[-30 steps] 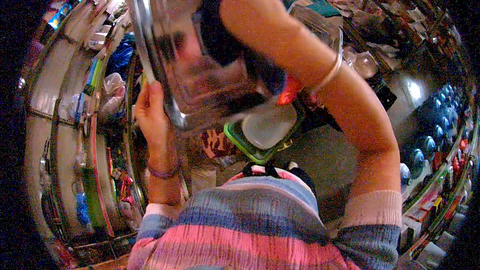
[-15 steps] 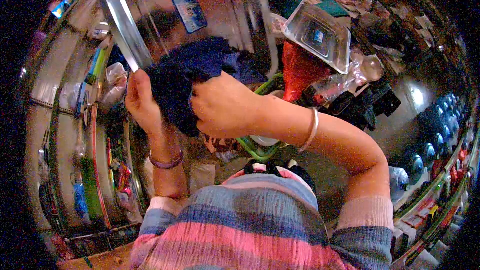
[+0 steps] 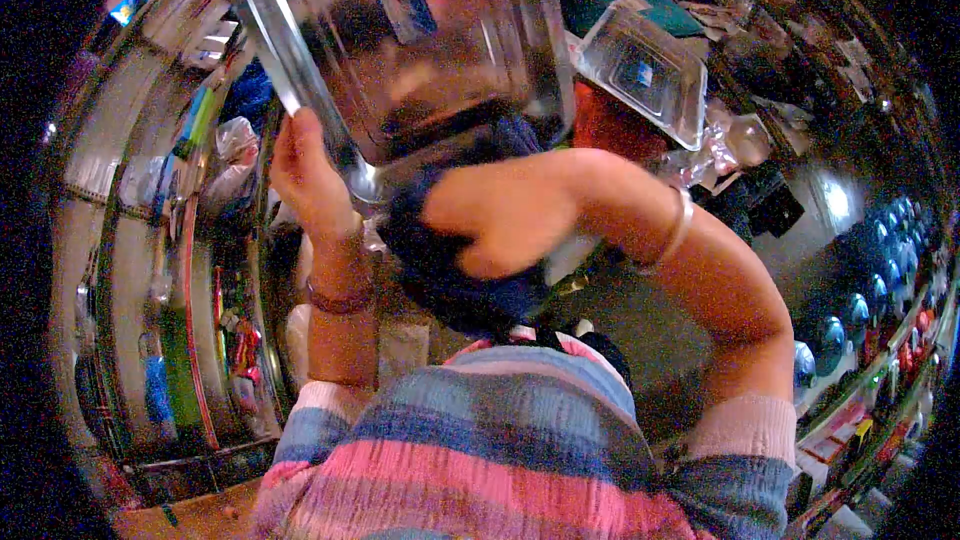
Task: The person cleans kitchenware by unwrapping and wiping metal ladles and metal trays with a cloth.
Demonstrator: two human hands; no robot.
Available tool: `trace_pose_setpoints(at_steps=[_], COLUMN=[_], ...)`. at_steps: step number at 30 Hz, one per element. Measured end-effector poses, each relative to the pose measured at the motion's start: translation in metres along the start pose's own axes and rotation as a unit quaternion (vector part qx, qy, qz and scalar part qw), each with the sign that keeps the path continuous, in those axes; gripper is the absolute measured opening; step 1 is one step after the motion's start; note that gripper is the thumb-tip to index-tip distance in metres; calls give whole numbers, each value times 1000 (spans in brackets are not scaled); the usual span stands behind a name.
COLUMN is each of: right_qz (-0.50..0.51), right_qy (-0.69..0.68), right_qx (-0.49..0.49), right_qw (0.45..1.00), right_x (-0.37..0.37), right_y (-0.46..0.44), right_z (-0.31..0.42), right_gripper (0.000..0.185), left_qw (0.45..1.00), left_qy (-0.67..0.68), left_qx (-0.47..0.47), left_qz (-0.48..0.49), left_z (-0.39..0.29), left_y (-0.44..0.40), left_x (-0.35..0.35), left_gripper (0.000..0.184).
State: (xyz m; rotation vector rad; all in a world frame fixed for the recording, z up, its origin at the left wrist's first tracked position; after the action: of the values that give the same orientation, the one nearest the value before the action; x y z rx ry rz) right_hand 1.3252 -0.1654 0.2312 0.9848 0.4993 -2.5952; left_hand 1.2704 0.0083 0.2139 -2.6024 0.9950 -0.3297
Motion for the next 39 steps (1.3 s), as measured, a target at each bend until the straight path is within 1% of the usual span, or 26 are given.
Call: trace_pose_setpoints(at_steps=[2, 3, 5, 6, 7, 10, 11, 12, 13, 16, 18, 19, 22, 23, 25, 26, 27, 28, 30, 31, 32, 33, 34, 36, 37, 39], right_qz=[-98, -101, -3, 41, 26, -163, -279, -390, -494, -352, -314, -301, -215, -211, -158, -127, -102, -141, -372, -514, -614, -648, -666, -520, -491, -487], right_qy=[-204, -169, -1, 88, 53, 76, 120, 165, 208, 417, 463, 447, 373, 343, 140, 32, -97, -139, -101, -95, -137, 22, 180, 488, 492, 494], right_qx=[-85, 18, 97, 137, 101, 128, 86, 44, 2, -21, 28, 18, 34, 43, 3, -14, -23, -23, -70, -38, -4, -23, -37, 23, 54, 46], right_qw=[970, 980, 995, 986, 993, 975, 949, 905, 844, 838, 828, 842, 902, 914, 977, 991, 990, 980, 920, 852, 777, 761, 723, 701, 717, 719], right_x=[-1, -6, -1, 0, -6, -34, -34, -34, -33, 5, 15, 12, 1, -2, -11, -16, -19, -18, -26, -34, -40, -48, -53, -56, -55, -62], right_y=[22, 30, 40, 44, 46, 38, 29, 15, 3, -33, -43, -43, -41, -39, -32, -28, -22, -18, -7, -9, -8, -11, -18, -33, -42, -44], right_z=[3, 7, -2, -4, 3, 40, 39, 33, 27, 10, 16, 17, 12, 9, 4, 6, 14, 18, 22, 36, 37, 36, 33, 20, 17, 18], right_gripper=[22, 29, 34, 36, 41, 40, 40, 40, 40, 39, 38, 38, 38, 40, 39, 38, 38, 42, 45, 48, 48, 51, 53, 61, 65, 66], left_qw=[997, 998, 998, 998, 998, 997, 997, 996, 996, 997, 997, 997, 1000, 999, 995, 992, 995, 995, 988, 989, 989, 981, 977, 965, 976, 975], left_qy=[72, 67, 54, 52, 51, 69, 76, 83, 84, 78, 79, 71, 4, 32, 57, 54, 30, 10, 63, 47, 31, 87, 96, 117, -28, 1], left_qx=[-14, -15, -19, -7, 5, 6, -4, -13, -24, 2, 10, 9, 16, -9, -68, -104, -73, -58, -119, -114, -109, -106, -98, -83, -4, -71], left_qz=[-6, -17, -33, -35, -36, -14, 10, 36, 15, -5, -1, -3, -11, 9, 40, 52, 54, 78, 77, 85, 95, 135, 162, 218, 217, 209], left_z=[-12, -11, -10, -12, -14, -16, -10, -8, -18, -29, -29, -25, -18, -15, -10, -7, -1, -1, 6, 6, 4, -1, -11, -24, -7, -6], left_y=[-8, -13, -19, -19, -18, -13, -15, -16, -8, 1, 4, 5, 9, 12, 14, 12, 7, 3, -4, -2, 1, 8, 15, 30, 36, 44], left_x=[-7, -10, -18, -20, -18, -15, -18, -19, -12, -6, -8, -10, -12, -10, -8, -8, -8, -11, -12, -14, -14, -12, -7, 5, 1, -2], left_gripper=[22, 22, 23, 23, 23, 25, 25, 25, 25, 23, 21, 21, 18, 18, 18, 18, 19, 24, 32, 35, 40, 47, 47, 48, 47, 47])
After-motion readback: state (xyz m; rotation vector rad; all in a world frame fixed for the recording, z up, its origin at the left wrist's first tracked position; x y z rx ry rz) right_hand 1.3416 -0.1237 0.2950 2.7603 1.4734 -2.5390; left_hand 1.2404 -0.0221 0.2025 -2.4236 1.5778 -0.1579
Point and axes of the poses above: each hand's wrist, its own y-axis away from the middle knuckle, its own x-axis out of the palm, z = x × y, the point moved 1 cm from there along -y, towards the middle knuckle, and after that the axes turned 15 degrees about -x, right-handed, at the moved point
